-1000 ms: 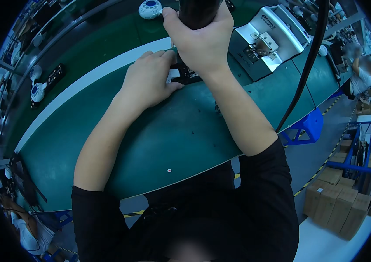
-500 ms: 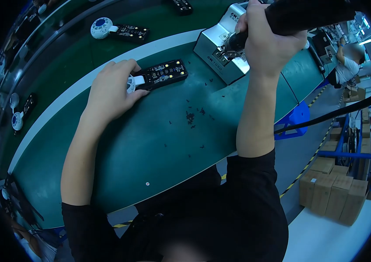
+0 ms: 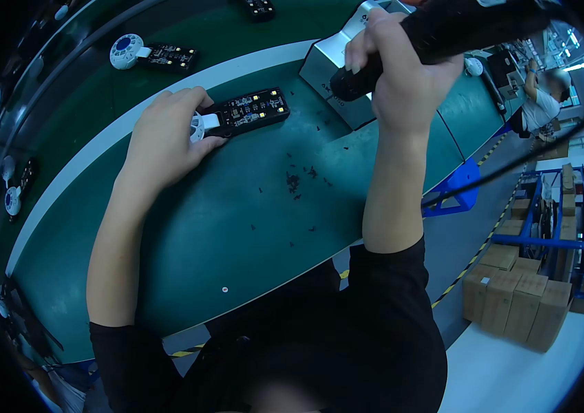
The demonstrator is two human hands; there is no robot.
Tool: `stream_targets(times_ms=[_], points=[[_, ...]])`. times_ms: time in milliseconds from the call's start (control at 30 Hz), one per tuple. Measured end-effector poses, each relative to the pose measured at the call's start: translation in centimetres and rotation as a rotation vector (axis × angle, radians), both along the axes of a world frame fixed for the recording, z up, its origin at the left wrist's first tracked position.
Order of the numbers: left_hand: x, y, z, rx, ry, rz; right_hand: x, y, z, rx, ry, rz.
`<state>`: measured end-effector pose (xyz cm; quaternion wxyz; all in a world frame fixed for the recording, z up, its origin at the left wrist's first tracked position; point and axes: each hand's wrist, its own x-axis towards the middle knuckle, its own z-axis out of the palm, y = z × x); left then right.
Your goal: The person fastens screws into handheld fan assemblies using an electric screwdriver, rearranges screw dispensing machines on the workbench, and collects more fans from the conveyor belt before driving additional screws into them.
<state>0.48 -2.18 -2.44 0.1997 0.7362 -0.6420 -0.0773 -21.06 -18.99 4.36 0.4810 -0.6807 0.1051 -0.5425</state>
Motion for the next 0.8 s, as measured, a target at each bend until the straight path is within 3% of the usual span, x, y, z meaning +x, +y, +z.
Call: stream_targets(times_ms=[300,800], points=[[0.0,-0.5,-0.3,-0.006,0.013,-0.001,0.0,-1.5,0.2,-0.140,-0.096,-0.245],[0.2,0.0,-0.8,-0.023,0.007,-0.001,-0.5,-3.1,0.0,-0.149,-0.042,-0.164]])
